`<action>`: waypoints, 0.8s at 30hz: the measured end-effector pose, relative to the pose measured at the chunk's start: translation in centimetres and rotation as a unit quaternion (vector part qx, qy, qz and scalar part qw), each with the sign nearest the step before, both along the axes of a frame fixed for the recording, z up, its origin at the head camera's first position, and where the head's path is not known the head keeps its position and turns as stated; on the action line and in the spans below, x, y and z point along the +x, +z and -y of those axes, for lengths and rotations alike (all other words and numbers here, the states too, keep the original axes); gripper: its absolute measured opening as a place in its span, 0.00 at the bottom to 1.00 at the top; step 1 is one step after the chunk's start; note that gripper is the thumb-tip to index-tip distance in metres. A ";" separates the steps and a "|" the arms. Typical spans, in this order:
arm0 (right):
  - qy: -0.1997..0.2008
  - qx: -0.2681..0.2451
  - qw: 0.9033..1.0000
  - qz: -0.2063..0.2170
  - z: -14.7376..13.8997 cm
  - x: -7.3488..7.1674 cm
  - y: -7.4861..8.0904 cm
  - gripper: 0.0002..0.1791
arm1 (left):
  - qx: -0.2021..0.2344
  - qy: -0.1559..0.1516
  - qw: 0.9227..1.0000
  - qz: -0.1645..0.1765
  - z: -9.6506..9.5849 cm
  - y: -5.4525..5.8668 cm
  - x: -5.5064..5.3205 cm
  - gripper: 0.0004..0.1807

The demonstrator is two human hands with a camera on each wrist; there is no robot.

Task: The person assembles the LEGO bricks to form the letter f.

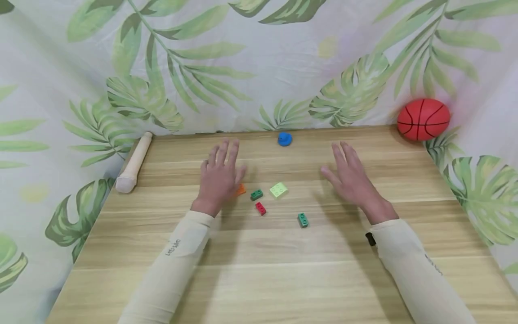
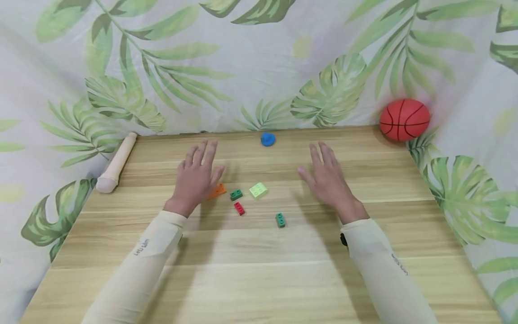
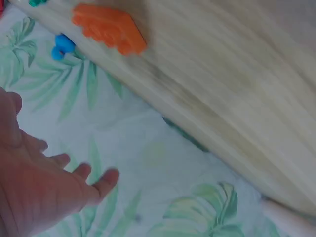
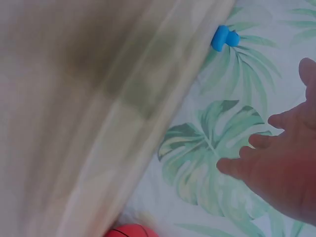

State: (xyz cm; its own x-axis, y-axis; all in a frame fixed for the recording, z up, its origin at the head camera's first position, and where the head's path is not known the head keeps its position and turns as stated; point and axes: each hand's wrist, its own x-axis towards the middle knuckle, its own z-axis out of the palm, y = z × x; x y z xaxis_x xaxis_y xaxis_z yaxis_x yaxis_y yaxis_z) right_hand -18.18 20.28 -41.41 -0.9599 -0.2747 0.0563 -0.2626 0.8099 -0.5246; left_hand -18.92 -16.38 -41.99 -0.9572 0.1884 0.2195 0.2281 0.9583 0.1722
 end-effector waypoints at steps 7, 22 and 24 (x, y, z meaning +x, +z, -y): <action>0.024 -0.042 0.996 0.071 -0.2 1.1 -1.3 0.45 | 0.069 -0.058 0.992 0.093 -2.2 -1.5 0.9 0.37; 0.194 -0.065 0.969 0.139 1.5 3.4 -3.2 0.44 | 0.060 -0.130 0.969 0.200 -4.2 -2.6 2.4 0.44; 0.213 -0.073 0.964 0.144 1.6 3.6 -3.2 0.44 | 0.058 -0.126 0.970 0.200 -4.2 -2.3 2.8 0.44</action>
State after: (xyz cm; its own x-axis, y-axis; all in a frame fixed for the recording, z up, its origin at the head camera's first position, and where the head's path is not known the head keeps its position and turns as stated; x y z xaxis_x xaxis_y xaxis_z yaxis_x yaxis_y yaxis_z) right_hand -14.54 18.65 -44.65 -0.7437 -0.6562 -0.1277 -0.3813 0.5733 -0.7252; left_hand -16.12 -12.22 -44.32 -0.8967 0.4244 -0.1260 0.3461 0.8495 0.3982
